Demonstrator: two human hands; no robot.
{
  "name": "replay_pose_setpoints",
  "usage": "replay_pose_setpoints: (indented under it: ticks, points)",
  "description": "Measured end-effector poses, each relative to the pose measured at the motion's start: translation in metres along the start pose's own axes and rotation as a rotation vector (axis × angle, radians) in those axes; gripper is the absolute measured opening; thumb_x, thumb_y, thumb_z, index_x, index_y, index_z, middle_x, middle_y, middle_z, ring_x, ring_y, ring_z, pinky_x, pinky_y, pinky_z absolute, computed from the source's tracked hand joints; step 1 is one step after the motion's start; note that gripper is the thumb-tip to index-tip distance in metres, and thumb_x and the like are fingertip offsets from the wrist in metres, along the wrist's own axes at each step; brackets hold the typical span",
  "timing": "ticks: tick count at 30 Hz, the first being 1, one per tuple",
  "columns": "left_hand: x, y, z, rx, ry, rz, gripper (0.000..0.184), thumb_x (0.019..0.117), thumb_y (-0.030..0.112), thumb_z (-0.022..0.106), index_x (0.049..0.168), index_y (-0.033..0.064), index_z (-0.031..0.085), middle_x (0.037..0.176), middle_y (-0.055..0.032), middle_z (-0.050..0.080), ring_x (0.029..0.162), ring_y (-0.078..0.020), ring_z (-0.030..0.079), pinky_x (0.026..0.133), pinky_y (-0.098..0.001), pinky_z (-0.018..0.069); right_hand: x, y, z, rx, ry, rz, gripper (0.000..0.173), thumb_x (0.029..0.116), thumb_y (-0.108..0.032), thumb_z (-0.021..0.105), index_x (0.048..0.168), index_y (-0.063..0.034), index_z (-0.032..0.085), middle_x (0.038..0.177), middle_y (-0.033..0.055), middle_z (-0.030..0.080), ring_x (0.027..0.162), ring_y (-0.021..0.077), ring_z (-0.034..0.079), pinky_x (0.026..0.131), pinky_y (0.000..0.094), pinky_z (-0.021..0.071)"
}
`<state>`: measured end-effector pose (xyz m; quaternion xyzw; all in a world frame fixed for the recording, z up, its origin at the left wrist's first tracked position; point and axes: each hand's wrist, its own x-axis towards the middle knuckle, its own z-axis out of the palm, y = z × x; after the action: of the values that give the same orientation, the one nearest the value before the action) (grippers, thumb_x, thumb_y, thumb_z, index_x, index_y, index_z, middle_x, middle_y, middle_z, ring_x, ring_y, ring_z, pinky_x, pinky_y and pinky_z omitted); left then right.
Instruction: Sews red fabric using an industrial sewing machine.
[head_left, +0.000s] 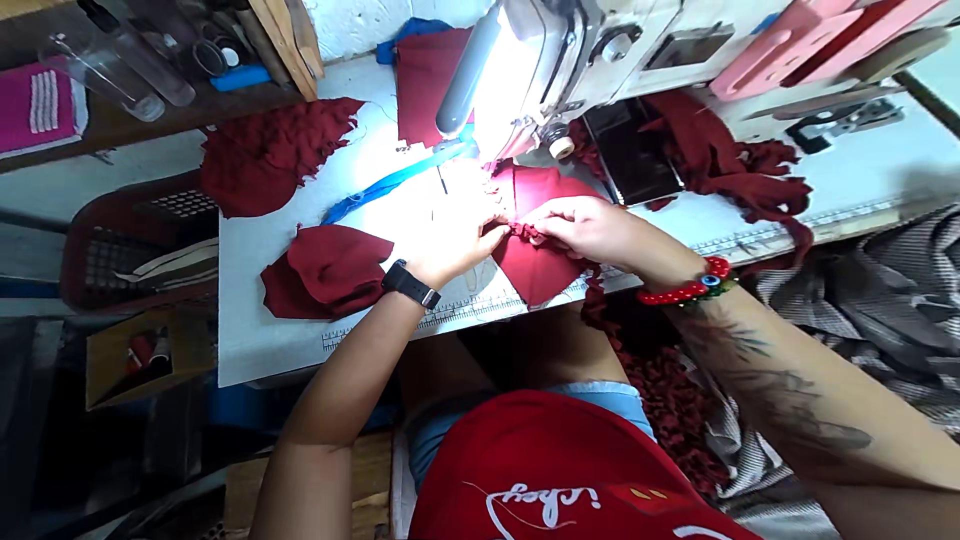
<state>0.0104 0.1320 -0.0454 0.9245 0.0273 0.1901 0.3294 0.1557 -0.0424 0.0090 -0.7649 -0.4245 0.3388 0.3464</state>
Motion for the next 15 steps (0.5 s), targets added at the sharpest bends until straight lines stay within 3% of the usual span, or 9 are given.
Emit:
replay_pose_setpoints:
  ticks: [2,4,5,8,12,15]
  points:
    - [-0.001,0.001,0.000,-0.018,-0.001,-0.014,0.020,0.1009,0.016,0.061,0.105,0.0050,0.076,0.105,-0.0088,0.075,0.104,-0.0179,0.070,0.096,-0.0410,0.0536,0.004,-0.002,0.001,0.034,0.016,0.068,0.043,0.1110,-0.037,0.044,0.081,-0.0137,0.065,0.061,-0.0022,0.052,0.047,0.0059,0.041,0.044,0.0228,0.0319]
    - [-0.001,0.000,0.001,-0.028,-0.004,-0.032,0.020,0.1012,0.017,0.061,0.105,0.0061,0.077,0.106,-0.0079,0.075,0.104,-0.0169,0.070,0.096,-0.0406,0.0536,0.005,-0.004,0.001,-0.094,0.057,0.037,0.052,0.1095,-0.041,0.047,0.070,-0.0115,0.061,0.059,0.0006,0.049,0.051,0.0106,0.043,0.050,0.0307,0.0346]
    - [-0.002,0.000,0.001,-0.025,-0.018,-0.052,0.021,0.1019,0.019,0.060,0.106,0.0076,0.077,0.107,-0.0069,0.075,0.106,-0.0161,0.069,0.097,-0.0406,0.0534,0.005,-0.004,0.001,-0.163,0.085,-0.019,0.050,0.1073,-0.040,0.053,0.070,-0.0088,0.063,0.062,0.0045,0.053,0.056,0.0153,0.049,0.055,0.0380,0.0392]
    - [-0.002,0.003,0.002,-0.039,-0.002,-0.058,0.019,0.1009,0.017,0.061,0.104,0.0071,0.077,0.106,-0.0078,0.075,0.103,-0.0169,0.070,0.095,-0.0404,0.0535,0.006,0.004,0.006,-0.229,0.141,-0.123,0.030,0.0984,-0.035,0.069,0.084,-0.0095,0.074,0.076,0.0072,0.065,0.071,0.0205,0.061,0.065,0.0476,0.0480]
    - [-0.003,0.004,0.001,-0.058,-0.004,-0.068,0.020,0.1015,0.016,0.060,0.104,0.0067,0.077,0.105,-0.0071,0.075,0.104,-0.0159,0.069,0.096,-0.0400,0.0532,-0.004,0.010,0.019,-0.285,0.233,-0.203,0.020,0.0941,-0.029,0.075,0.102,-0.0112,0.070,0.081,0.0101,0.064,0.069,0.0265,0.060,0.060,0.0504,0.0479]
    - [-0.004,0.000,0.002,-0.060,0.015,-0.043,0.018,0.1006,0.016,0.061,0.102,0.0080,0.077,0.103,-0.0060,0.074,0.101,-0.0153,0.068,0.094,-0.0391,0.0527,-0.004,0.012,0.033,-0.487,0.335,-0.268,0.016,0.0943,-0.023,0.070,0.105,-0.0110,0.066,0.073,0.0105,0.064,0.064,0.0314,0.063,0.053,0.0533,0.0473]
